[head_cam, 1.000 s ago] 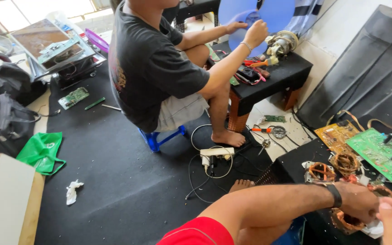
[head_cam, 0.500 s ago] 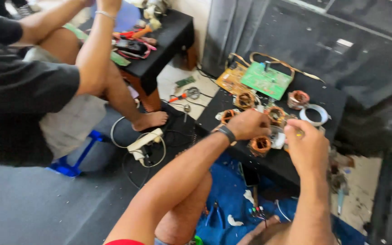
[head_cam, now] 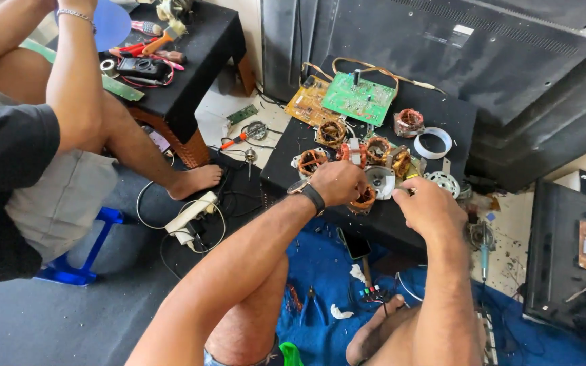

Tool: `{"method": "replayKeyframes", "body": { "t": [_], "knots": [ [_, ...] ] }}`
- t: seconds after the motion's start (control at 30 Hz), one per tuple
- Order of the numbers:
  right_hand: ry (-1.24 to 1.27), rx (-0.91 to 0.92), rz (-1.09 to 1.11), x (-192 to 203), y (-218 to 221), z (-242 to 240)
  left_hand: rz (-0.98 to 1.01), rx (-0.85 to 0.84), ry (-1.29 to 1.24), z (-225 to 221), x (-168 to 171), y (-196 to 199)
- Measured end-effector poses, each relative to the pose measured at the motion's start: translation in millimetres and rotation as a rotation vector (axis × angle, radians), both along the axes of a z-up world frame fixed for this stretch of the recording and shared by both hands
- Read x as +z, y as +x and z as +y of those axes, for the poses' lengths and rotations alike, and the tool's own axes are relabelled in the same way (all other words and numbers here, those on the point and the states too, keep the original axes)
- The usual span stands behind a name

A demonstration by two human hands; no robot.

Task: The person sits on the floor and uses their hands to manipulate copper wire coils and small electronic components on a low table. They repeatedly pick up, inspect, and adjust the coils while another person works nearby.

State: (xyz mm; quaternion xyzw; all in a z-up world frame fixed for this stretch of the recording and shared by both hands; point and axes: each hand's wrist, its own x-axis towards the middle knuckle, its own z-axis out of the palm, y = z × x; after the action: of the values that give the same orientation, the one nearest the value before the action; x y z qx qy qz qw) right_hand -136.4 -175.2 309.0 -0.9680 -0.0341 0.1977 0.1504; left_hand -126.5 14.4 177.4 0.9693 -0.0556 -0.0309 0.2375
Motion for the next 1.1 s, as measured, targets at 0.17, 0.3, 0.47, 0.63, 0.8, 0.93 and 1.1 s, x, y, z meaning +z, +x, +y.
{"method": "replayKeyframes", "body": {
  "t": [0.17, 0.3, 0.47, 0.63, 0.8, 0.93, 1.1],
  "knots": [
    [-0.003, 0.031, -0.102, -16, 12, -16, -0.005, 0.000, 0.019, 0, -4, 4],
    [0.049, 0.017, -0.214, -18, 10, -16, 0.026, 0.038, 0.000, 3, -10, 8],
    [0.138, -0.016, -0.233, -31, 20, -18, 0.039, 0.049, -0.051, 2, -2, -1],
    [0.219, 0.076, -0.260, -22, 9, -9, 0.050, 0.042, -0.072, 2, 7, -8],
    [0.253, 0.113, -0.234, -19, 5, -9, 0.045, 0.010, -0.062, 7, 4, -11],
    [0.053, 0.070, -0.114, -38, 26, -24, 0.018, -0.008, -0.088, 9, 2, -11],
    [-0.026, 0.034, 0.017, -23, 6, -9, 0.009, -0.029, -0.066, 10, -1, -8]
  ]
}}
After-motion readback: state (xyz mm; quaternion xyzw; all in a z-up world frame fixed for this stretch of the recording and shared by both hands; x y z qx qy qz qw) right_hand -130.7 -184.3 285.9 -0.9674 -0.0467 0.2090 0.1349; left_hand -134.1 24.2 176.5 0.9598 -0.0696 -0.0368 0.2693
